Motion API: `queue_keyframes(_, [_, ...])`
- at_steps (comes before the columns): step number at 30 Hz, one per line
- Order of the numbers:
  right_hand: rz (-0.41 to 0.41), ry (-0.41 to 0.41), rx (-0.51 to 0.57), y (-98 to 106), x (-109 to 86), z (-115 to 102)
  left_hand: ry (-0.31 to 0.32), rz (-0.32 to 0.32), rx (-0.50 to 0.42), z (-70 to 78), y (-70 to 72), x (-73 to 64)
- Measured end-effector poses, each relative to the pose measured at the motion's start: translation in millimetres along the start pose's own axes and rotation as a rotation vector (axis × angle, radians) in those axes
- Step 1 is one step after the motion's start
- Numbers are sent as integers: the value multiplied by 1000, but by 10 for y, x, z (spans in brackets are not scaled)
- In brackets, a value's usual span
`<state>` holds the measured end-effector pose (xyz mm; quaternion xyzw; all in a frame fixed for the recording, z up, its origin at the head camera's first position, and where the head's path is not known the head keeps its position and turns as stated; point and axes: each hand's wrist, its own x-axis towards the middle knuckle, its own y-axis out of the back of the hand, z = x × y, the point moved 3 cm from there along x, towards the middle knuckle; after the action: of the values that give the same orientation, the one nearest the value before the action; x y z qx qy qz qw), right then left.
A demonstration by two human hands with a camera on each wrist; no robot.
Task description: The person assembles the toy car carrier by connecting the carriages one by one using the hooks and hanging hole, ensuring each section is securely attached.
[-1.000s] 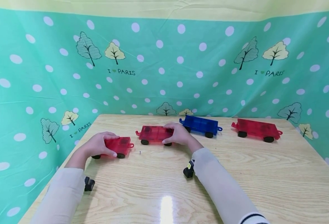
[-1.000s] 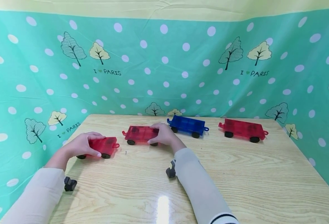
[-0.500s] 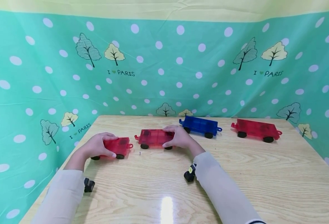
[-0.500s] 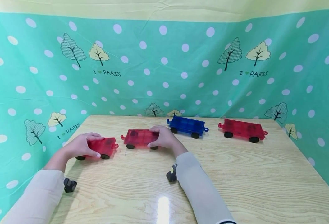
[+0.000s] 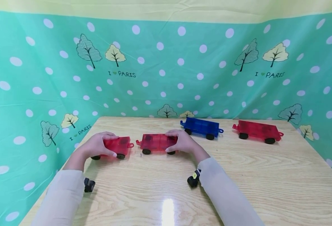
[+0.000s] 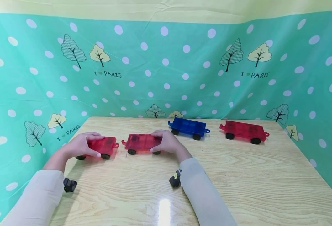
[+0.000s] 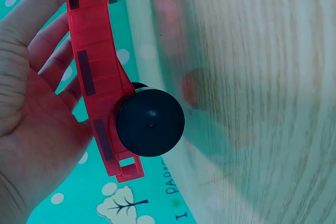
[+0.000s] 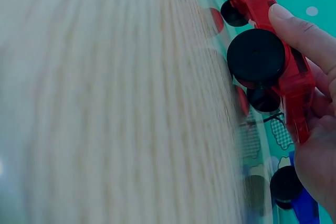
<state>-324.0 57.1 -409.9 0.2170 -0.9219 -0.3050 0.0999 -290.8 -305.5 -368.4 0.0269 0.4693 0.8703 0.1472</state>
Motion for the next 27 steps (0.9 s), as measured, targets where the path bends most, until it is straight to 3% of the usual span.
queue_keyframes(11, [1,-5,-43,38,-63,36,-52,10,22,61,22,19])
queue_keyframes(27, [-18,-4,10,-14,-133,-31,-61,-13,37,227,62,96])
